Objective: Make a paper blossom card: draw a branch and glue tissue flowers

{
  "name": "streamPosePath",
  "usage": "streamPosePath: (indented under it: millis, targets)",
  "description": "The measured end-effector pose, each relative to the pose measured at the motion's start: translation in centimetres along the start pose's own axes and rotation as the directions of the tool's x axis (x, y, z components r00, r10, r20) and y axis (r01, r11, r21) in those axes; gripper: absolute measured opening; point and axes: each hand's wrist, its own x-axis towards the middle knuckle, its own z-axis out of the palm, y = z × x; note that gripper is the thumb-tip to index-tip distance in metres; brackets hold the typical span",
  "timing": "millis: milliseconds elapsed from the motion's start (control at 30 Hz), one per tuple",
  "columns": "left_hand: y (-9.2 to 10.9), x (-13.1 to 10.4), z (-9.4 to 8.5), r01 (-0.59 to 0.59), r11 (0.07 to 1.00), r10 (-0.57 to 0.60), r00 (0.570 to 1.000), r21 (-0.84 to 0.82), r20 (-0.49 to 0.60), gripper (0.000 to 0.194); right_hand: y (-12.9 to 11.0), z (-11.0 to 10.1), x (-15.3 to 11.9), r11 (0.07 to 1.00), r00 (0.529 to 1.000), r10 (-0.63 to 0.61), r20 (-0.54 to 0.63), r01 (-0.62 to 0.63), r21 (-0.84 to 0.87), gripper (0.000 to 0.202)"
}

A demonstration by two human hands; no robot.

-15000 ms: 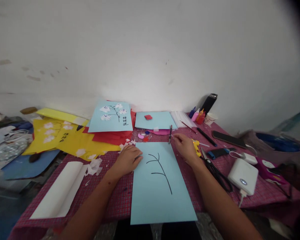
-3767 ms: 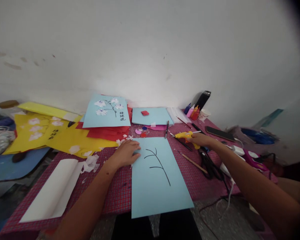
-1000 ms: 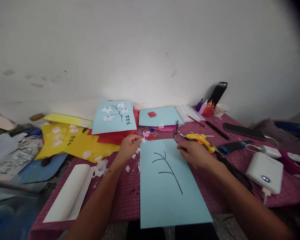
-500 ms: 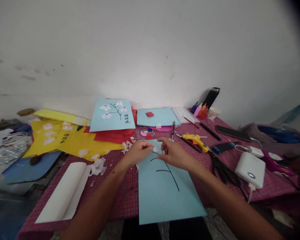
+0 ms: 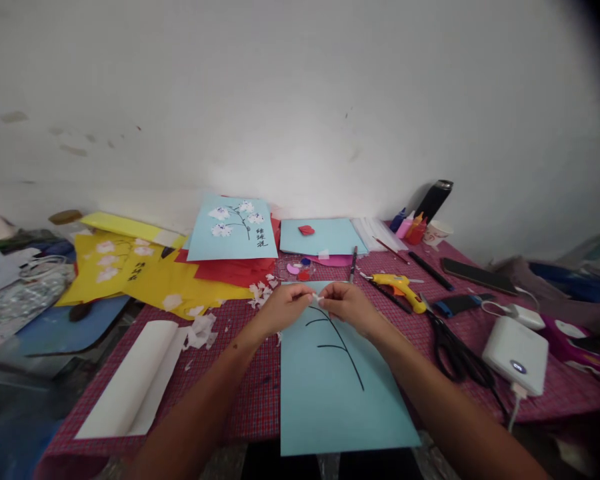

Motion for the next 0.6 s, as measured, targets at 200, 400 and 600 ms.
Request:
streamPosePath:
  millis: [200, 400, 600]
  targets:
    - [0.7, -0.1, 0.5, -0.040, 0.999, 0.039, 0.998, -0.019, -0.044, 0.019, -0.2, 0.0, -0.4, 0.959, 0.995, 0.096, -0.028, -0.085, 0.269, 0.029]
    - [0.1, 0.1, 1.0, -0.069, 0.997, 0.071, 0.995, 0.029, -0.067, 0.017, 0.4, 0.4, -0.3, 0.975, 0.998, 0.052, -0.030, -0.044, 0.220, 0.026]
    - [-0.5, 0.2, 1.1, -0.079, 0.994, 0.084, 0.995, 0.079, -0.058, 0.017, 0.2, 0.3, -0.3, 0.978, 0.998, 0.062, 0.021, -0.064, 0.198, 0.038]
